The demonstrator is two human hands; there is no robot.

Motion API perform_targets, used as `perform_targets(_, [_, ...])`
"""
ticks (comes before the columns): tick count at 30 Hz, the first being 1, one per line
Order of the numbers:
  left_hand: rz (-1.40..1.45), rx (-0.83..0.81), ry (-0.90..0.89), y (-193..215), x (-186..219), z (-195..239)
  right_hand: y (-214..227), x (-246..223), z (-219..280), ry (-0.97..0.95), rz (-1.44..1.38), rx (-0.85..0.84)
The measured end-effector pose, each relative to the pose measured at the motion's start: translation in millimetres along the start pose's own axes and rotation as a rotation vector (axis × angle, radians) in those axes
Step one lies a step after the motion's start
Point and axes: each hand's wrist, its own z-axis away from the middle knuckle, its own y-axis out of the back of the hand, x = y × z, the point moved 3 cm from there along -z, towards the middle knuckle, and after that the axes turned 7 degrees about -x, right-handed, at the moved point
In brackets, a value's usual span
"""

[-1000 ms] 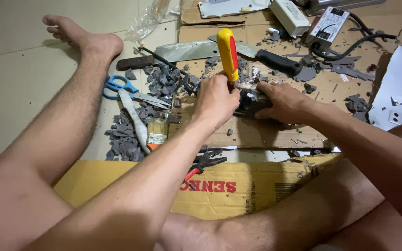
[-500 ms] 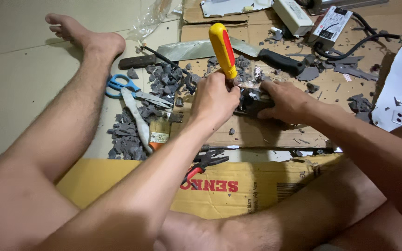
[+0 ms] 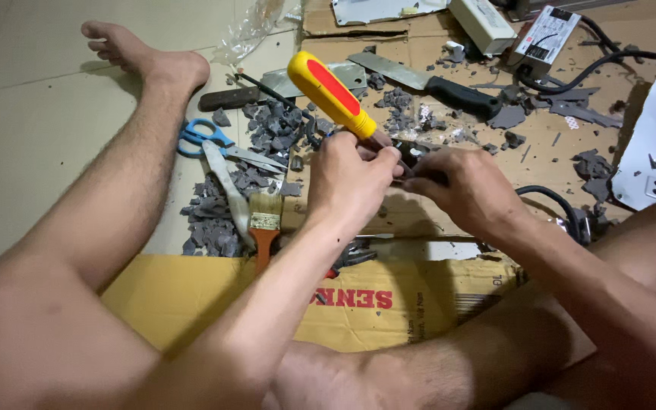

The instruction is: The person sits on the floor and uses a screwdriver to remove screws from a black electronic component. They also use pliers to pull and separate parts of the device, which is placed on a cardboard sheet surrounded by debris and other tools.

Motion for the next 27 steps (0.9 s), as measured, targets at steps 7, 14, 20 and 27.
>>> perform_targets(7, [0.014,-0.018,0.017,-15.2,15.9,-5.1,20.8,21.3,12.2,-0.196,-0.03,0.019])
perform_targets(14, [0.082,0.009,0.15,-5.6,9.2,-0.6,25.0,52.3,33.1,-0.361,0.046,-0.017])
perform_targets(20, [0.082,0.04,0.211,-3.8,-15.1,6.6,-0.5,55.2,36.1,-0.323,0.107,-0.019])
perform_targets(27, [-0.009,0.078,0.205,3.1,-38.4,12.9,28.3,50.0,47.8,-0.563,-0.247,0.127])
